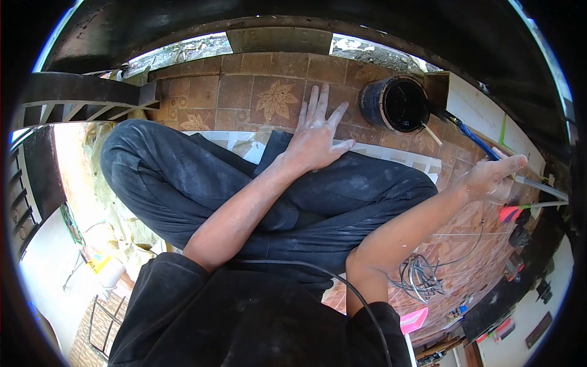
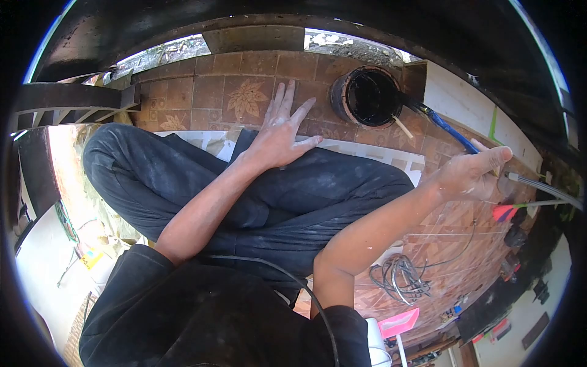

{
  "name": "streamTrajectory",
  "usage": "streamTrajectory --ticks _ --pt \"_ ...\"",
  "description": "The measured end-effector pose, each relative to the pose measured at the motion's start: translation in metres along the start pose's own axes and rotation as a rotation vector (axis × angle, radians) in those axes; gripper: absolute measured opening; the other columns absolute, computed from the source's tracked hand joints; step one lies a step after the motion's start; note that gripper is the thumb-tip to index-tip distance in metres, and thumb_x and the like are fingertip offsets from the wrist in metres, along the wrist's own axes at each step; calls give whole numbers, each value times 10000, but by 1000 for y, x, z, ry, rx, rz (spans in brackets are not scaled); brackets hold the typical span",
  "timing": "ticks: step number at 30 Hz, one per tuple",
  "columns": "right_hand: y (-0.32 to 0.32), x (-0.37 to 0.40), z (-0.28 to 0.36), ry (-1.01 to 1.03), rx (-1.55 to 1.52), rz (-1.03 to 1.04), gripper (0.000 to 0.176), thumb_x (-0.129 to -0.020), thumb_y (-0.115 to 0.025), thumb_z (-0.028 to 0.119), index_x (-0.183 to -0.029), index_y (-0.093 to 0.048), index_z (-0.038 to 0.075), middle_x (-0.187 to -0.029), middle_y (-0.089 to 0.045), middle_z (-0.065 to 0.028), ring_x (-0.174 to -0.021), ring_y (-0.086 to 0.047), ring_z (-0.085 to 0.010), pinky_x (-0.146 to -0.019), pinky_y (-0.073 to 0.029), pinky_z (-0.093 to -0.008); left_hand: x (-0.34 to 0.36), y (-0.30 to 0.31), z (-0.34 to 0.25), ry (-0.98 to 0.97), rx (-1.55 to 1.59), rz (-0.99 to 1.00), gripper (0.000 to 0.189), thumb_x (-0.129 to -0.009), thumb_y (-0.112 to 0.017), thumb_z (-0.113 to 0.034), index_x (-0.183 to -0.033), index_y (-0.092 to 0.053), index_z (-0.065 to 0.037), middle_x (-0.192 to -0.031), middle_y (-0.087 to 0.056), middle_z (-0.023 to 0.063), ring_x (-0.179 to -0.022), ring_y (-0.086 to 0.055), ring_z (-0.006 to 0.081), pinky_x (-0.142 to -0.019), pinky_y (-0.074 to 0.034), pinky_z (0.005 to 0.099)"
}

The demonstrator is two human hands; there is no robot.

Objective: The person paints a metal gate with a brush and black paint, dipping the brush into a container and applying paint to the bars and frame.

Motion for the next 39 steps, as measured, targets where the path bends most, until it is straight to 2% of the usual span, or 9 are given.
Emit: streamTrajectory --ticks 8,14,20,22,25,31,35,38,39 --pt "7 -1 8 -173 -49 7 651 -874 -485 547 -514 -557 10 -464 -450 -17 -451 -460 -111 -445 -363 -213 1 1 0 8 3 6 708 -808 -588 -451 -1366 -368 -76 -1458 -56 289 -1360 -25 438 -1088 -132 501" --pt "9 1 20 -268 3 9 709 -863 -401 631 -576 -579 8 -508 -468 -41 -491 -463 -114 -442 -360 -205 2 0 0 8 -7 -7 710 -801 -589 -454 -1367 -369 -84 -1457 -63 290 -1361 -28 434 -1090 -135 497" --pt "12 1 31 -296 20 20 735 -868 -327 657 -623 -587 15 -605 -527 -63 -606 -512 -122 -524 -425 -205 2 1 -1 -1 8 -15 705 -803 -594 -445 -1362 -375 -75 -1453 -71 298 -1360 -30 439 -1086 -139 504" --pt "15 -3 29 -228 -25 8 738 -878 -298 652 -625 -588 22 -612 -527 -62 -625 -521 -129 -565 -449 -216 2 1 -1 -11 17 -28 701 -804 -596 -438 -1357 -380 -67 -1448 -76 307 -1357 -33 446 -1085 -136 506" --pt "21 -5 39 -170 -74 -10 757 -879 -328 646 -580 -548 -13 -558 -473 -69 -555 -487 -159 -525 -410 -231 3 1 -1 -16 23 -32 699 -806 -595 -437 -1356 -381 -64 -1446 -76 311 -1355 -35 451 -1085 -131 507" --pt "31 -8 44 -192 -105 -46 728 -872 -338 654 -565 -503 15 -565 -441 -57 -520 -427 -142 -489 -343 -207 2 2 -1 -15 10 -29 697 -803 -604 -425 -1351 -386 -54 -1448 -68 309 -1356 -35 449 -1084 -132 510" --pt "29 -6 36 -266 -122 -63 711 -873 -374 637 -605 -527 -3 -591 -475 -71 -540 -452 -150 -490 -365 -225 3 3 0 -10 10 -26 693 -805 -602 -422 -1349 -389 -50 -1448 -72 310 -1356 -36 448 -1082 -134 514" --pt "23 -2 29 -370 -83 -103 716 -879 -369 629 -565 -521 4 -621 -513 -71 -585 -504 -151 -539 -412 -228 5 0 2 -24 9 -43 689 -806 -596 -427 -1349 -390 -55 -1448 -75 309 -1357 -38 447 -1081 -136 517" --pt "20 1 26 -381 -93 -117 686 -871 -430 598 -549 -512 -2 -600 -505 -78 -566 -499 -152 -512 -403 -246 5 -1 3 -24 0 -47 690 -802 -597 -431 -1345 -397 -56 -1446 -80 310 -1356 -42 449 -1080 -140 517"
Point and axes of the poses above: each hand's wrist, its own x-axis away from the middle knuckle, its own y-axis out of the back of the hand, z = x × y, the point moved 4 cm from there along -x, towards the middle knuckle
